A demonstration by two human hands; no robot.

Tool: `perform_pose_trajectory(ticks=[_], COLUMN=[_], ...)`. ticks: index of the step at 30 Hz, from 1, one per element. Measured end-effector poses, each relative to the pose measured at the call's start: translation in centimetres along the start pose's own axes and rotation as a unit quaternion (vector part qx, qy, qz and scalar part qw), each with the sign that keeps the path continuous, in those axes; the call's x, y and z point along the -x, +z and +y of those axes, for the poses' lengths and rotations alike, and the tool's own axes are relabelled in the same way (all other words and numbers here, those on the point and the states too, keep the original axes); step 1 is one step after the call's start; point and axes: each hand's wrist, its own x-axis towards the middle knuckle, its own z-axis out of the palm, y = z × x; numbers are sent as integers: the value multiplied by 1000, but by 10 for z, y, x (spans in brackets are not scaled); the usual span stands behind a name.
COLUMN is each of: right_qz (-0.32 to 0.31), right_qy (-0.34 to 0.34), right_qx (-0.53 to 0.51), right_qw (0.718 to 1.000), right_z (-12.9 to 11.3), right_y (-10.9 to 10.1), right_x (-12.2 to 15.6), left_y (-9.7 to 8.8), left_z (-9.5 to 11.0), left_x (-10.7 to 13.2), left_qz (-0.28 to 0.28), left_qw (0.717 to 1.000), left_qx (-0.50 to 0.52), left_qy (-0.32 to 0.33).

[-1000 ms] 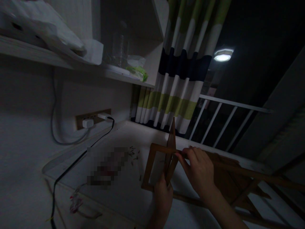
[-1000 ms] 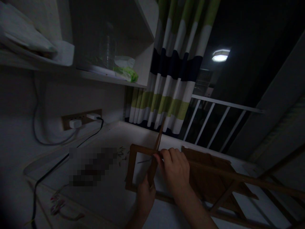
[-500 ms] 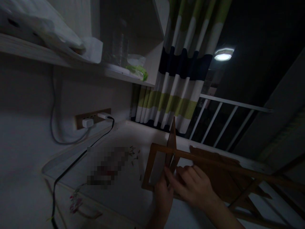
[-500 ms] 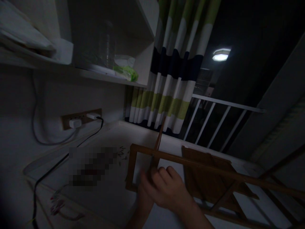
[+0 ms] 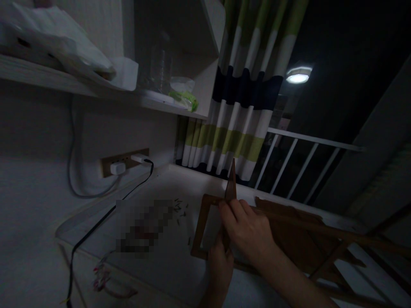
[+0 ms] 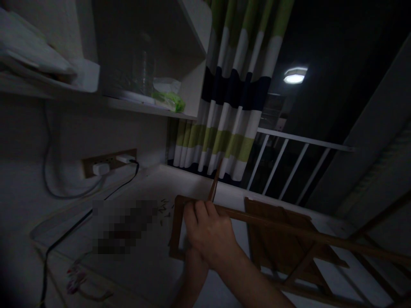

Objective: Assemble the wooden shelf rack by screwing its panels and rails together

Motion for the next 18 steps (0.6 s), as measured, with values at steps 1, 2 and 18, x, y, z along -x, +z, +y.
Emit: perform_pose_trajectory(ticks=[1, 2, 18], right_qz=[-3, -9, -29], right_qy=[27, 53, 119], right_qx=[2, -2, -9], right_qw=[1000, 999, 992], right_z=[3, 7, 19], right_y=[-1, -1, 9], right_x=[-3, -5, 69], left_y=[0, 0, 2], left_z=[-1, -1, -5], left_x=[0, 1, 1], left_qz=[-4, -8, -20], left_qw=[1000, 1000, 998], left_qx=[-4, -10, -53], left_qy=[-2, -3, -24])
